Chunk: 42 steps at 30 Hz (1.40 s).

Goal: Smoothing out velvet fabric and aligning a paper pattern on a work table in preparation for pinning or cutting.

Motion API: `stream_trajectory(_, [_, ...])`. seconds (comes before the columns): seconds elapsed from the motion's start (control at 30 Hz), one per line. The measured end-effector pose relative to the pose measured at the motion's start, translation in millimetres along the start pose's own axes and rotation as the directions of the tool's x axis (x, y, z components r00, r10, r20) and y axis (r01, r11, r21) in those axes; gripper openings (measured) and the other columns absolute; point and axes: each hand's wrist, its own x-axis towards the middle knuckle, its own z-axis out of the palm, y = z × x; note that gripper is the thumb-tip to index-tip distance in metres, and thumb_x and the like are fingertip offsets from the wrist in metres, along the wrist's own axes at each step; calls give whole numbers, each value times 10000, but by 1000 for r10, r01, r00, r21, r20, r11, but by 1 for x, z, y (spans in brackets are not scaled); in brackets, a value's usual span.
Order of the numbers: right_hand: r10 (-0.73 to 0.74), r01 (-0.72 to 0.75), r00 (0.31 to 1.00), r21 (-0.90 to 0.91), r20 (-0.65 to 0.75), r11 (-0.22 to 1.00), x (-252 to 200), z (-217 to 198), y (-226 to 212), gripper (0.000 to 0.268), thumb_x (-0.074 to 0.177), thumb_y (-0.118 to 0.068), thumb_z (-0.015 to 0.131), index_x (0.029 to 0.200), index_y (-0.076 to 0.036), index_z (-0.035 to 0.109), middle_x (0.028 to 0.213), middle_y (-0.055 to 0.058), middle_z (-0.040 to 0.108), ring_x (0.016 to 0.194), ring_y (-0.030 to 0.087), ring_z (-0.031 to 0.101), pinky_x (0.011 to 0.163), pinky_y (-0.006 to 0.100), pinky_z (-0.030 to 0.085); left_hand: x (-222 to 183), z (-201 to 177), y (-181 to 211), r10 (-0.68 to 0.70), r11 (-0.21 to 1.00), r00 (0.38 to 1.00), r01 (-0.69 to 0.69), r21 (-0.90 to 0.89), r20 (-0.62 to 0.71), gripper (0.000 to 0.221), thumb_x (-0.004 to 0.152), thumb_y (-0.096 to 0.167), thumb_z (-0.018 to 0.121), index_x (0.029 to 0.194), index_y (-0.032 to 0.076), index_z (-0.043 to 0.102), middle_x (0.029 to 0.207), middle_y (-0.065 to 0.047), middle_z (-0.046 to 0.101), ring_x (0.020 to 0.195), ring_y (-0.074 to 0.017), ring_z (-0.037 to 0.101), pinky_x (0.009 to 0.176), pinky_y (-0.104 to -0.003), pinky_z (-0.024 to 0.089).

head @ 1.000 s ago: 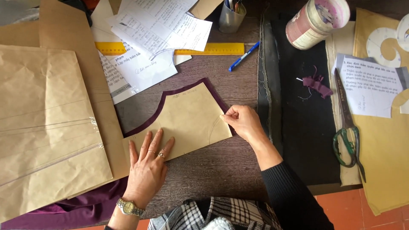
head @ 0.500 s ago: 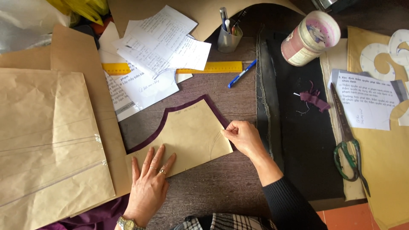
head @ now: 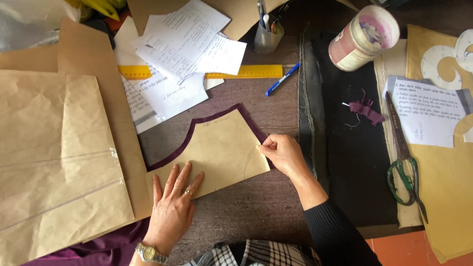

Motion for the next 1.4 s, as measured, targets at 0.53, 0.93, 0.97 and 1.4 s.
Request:
stream_trajectory(0.53, [-25, 23, 999, -71, -27, 997, 3, 5, 7, 244, 847, -320, 744, 691, -152, 660, 613, -53, 595, 578, 77, 491, 554, 294, 371, -4, 5, -2, -6, 999, 1000, 7, -42, 8, 746, 733, 106, 564, 1450, 224, 394, 1579, -78, 228, 1457, -332, 174, 1104, -659, 112])
stream_trajectory(0.93, [-52, 50, 997, -24, -61, 998, 12, 11, 23, 204, 796, -337, 753, 745, -145, 707, 606, -22, 594, 572, 133, 536, 560, 300, 410, -2, 6, -6, -53, 996, 995, 58, -62, 82, 679, 776, 142, 525, 1422, 325, 425, 1569, -52, 233, 1455, -322, 158, 1096, -656, 110])
stream_trajectory(0.97, [-66, 68, 994, 20, -92, 997, 14, 13, 29, 223, 740, -348, 765, 788, -131, 752, 589, 16, 611, 553, 185, 602, 567, 308, 462, -3, 8, -8, -93, 995, 982, 99, -25, 167, 697, 782, 195, 515, 1434, 407, 390, 1578, -12, 206, 1463, -291, 127, 1093, -648, 110])
stream_trajectory(1.4, [-42, 42, 995, -1, -93, 999, 14, 15, 28, 233, 742, -357, 767, 777, -128, 750, 584, 22, 604, 554, 207, 615, 582, 322, 467, 9, -28, -45, -301, 954, 954, 301, 17, -4, 599, 786, 498, 668, 1304, 226, 538, 1250, -38, 479, 1169, -246, 498, 1067, -537, 341])
